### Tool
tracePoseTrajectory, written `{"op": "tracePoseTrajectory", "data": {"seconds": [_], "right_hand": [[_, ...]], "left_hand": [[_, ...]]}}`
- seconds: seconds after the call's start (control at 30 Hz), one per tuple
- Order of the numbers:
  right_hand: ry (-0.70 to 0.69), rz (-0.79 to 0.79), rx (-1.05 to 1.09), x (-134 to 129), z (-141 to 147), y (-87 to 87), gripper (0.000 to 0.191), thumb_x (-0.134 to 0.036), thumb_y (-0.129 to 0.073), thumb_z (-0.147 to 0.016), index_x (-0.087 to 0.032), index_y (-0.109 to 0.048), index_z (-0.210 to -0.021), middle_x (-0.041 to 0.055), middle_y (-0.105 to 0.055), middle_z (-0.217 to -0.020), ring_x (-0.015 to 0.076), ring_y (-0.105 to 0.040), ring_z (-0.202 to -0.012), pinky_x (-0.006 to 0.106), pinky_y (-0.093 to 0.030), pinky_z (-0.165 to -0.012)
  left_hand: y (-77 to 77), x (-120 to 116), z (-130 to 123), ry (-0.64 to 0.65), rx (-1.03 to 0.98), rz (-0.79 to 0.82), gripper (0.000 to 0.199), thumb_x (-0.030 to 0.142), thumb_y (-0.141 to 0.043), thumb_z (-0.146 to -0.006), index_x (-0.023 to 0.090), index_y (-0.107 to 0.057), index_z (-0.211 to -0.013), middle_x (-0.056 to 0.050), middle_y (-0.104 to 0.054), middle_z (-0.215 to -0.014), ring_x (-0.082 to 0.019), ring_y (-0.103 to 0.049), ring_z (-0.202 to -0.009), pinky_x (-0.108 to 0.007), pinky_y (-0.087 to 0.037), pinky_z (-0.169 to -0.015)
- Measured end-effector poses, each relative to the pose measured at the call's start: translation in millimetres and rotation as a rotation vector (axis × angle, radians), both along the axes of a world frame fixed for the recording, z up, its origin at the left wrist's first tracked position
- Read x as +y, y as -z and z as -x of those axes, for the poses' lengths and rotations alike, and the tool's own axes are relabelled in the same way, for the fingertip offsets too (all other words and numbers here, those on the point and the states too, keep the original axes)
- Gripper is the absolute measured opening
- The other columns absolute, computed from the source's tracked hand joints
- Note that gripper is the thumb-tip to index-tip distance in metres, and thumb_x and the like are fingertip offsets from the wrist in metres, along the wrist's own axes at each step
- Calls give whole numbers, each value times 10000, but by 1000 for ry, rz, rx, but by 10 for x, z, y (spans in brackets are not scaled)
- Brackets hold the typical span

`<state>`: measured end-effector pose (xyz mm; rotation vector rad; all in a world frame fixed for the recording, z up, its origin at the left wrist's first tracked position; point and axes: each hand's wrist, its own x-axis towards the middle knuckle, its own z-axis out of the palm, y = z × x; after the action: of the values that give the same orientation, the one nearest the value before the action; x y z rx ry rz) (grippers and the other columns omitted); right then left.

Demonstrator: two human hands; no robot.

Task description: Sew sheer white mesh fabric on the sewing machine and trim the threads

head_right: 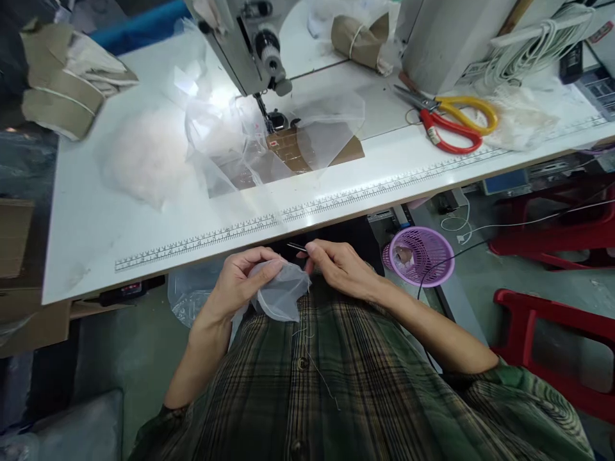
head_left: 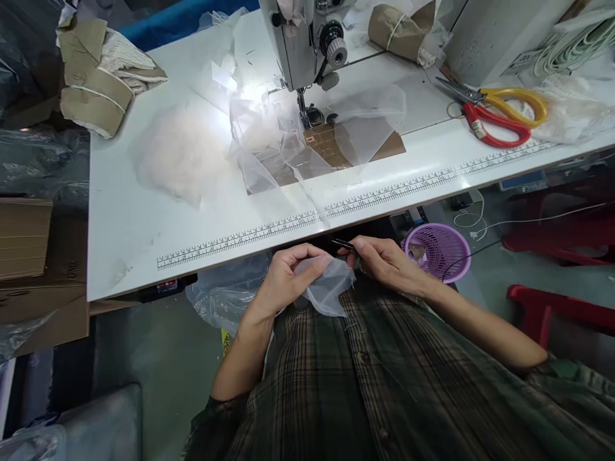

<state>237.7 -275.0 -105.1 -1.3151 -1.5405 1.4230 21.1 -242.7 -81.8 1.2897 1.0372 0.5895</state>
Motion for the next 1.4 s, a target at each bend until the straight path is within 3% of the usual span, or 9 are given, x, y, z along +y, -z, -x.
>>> {"op": "tracePoseTrajectory", "data": {"seconds": [0.13, 0.43, 0.6, 0.7, 0.83, 1.0, 1.17, 1.3, 1.4], "right_hand": [[-41, -44, -31, 2, 54, 36, 597, -524, -290, -1050, -166, -618, -703, 35, -656, -730, 127, -545, -612, 274, -408, -657], [-46, -151, -177, 64, 150, 12, 423, -466, -413, -1002, -198, -492, -685, -49, -421, -562, 97, -352, -518, 266, -258, -546], [-1, -36, -110, 33, 220, 30, 477, -546, -409, -994, -198, -486, -675, -48, -386, -578, 102, -331, -538, 265, -256, -542], [-22, 81, 95, 6, 192, -55, 519, -588, -323, -1015, -191, -573, -795, -27, -443, -636, 117, -393, -574, 252, -319, -547], [28, 65, 150, 22, 38, -204, 415, -579, -444, -989, -204, -593, -892, -4, -497, -731, 136, -456, -661, 255, -391, -617], [35, 49, 26, 215, -4, -213, 416, -544, -551, -948, -206, -484, -714, -22, -427, -663, 128, -390, -606, 254, -348, -569], [18, -51, -69, 398, 181, -283, 425, -559, -533, -946, -208, -511, -709, -21, -424, -660, 133, -405, -608, 249, -366, -571], [26, -161, -156, 548, 249, -409, 382, -539, -549, -943, -211, -559, -748, -16, -473, -688, 135, -449, -627, 235, -394, -583], [6, -197, -194, 692, 292, -463, 317, -518, -560, -945, -217, -625, -872, -2, -559, -743, 144, -503, -655, 234, -424, -598]], "left_hand": [[13, 7, 1, 4, -6, 50, 200, 351, -724, -852, 156, -731, -813, -31, -710, -797, -116, -591, -688, -218, -464, -638], [47, 64, 31, 6, 27, 82, 259, 383, -729, -820, 142, -674, -744, 1, -589, -697, -88, -468, -610, -212, -364, -564], [88, 56, -12, 18, 40, 86, 288, 411, -716, -818, 134, -674, -748, 2, -586, -667, -89, -457, -580, -214, -356, -549], [-35, 15, 35, 33, 43, 34, 269, 393, -695, -841, 137, -690, -759, -17, -632, -692, -101, -501, -598, -217, -390, -566], [-453, 27, 456, 36, 97, -176, 209, 355, -692, -855, 166, -726, -775, -34, -685, -722, -128, -575, -624, -228, -439, -576], [-851, 391, 1455, -448, 486, -498, 270, 442, -712, -824, 180, -754, -874, -59, -748, -879, -203, -653, -789, -277, -508, -689], [-758, 1105, 2165, -406, 738, -527, 408, 554, -663, -793, 171, -756, -898, -80, -753, -973, -268, -671, -942, -330, -512, -821], [-639, 1368, 2232, -468, 896, -692, 483, 564, -622, -807, 171, -725, -1068, -117, -671, -1203, -284, -627, -1111, -373, -496, -949], [-605, 1308, 2158, -468, 1043, -736, 433, 526, -560, -874, 170, -708, -1070, -109, -661, -1125, -261, -646, -1011, -387, -498, -945]]}}
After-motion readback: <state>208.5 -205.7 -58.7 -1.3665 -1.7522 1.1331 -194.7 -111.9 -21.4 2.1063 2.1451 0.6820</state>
